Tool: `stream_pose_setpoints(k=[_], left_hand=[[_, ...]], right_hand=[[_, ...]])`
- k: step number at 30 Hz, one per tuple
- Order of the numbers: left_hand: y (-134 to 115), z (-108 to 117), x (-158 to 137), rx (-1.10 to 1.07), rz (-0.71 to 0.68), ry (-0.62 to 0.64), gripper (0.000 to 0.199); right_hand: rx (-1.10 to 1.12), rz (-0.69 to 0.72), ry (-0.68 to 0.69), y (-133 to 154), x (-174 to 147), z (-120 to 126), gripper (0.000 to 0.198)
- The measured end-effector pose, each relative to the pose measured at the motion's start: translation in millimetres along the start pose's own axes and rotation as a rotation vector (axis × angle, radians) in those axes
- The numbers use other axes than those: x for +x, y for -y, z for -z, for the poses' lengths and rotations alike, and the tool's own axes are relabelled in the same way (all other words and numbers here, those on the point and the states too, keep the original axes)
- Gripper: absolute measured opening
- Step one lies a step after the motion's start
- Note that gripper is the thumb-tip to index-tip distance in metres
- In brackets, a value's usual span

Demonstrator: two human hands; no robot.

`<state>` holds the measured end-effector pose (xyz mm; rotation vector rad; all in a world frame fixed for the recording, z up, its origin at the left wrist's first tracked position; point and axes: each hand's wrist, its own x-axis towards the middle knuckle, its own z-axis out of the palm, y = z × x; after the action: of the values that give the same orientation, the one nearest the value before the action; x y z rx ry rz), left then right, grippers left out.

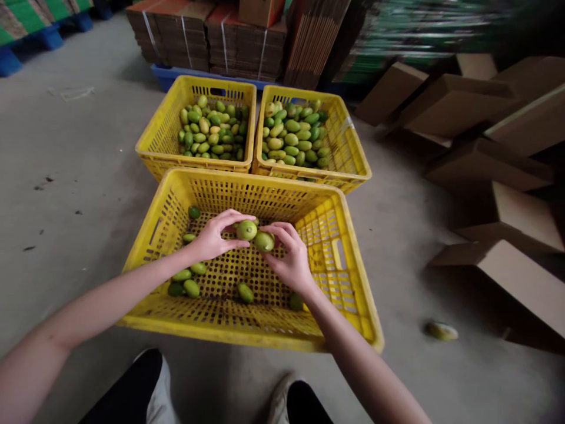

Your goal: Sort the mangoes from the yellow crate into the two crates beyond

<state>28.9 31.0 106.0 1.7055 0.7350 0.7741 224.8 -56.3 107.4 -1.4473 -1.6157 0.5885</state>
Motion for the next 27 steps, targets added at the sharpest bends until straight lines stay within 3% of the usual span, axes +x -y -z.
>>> stream_pose_setpoints(k=[5, 8, 11, 21, 24, 27], left_hand=[[4, 6, 5, -0.406, 0.32, 0.04, 0.056], [7, 9, 7, -0.602, 0.471, 0.158, 0.056], [10, 8, 7, -0.682, 0.532, 0.195, 0.051], [14, 4, 8, -0.674, 0.58, 0.144, 0.052], [9, 6, 9, -0.688, 0.507, 0.087, 0.05], [4, 8, 9, -0.682, 0.377, 0.055, 0.061]], right_hand=[[0.523, -0.264, 0.066, -3, 4, 1, 0.05], [0.76, -0.412, 0.104, -5, 6, -1, 0.047], [0.852, -0.495, 0.163, -7, 7, -3, 0.042], [0.862, -0.545, 0.12, -5, 5, -6, 0.043], [0.79, -0.473, 0.036, -1, 3, -5, 0.046], [0.736, -0.342, -0.019, 1, 1, -5, 0.051]])
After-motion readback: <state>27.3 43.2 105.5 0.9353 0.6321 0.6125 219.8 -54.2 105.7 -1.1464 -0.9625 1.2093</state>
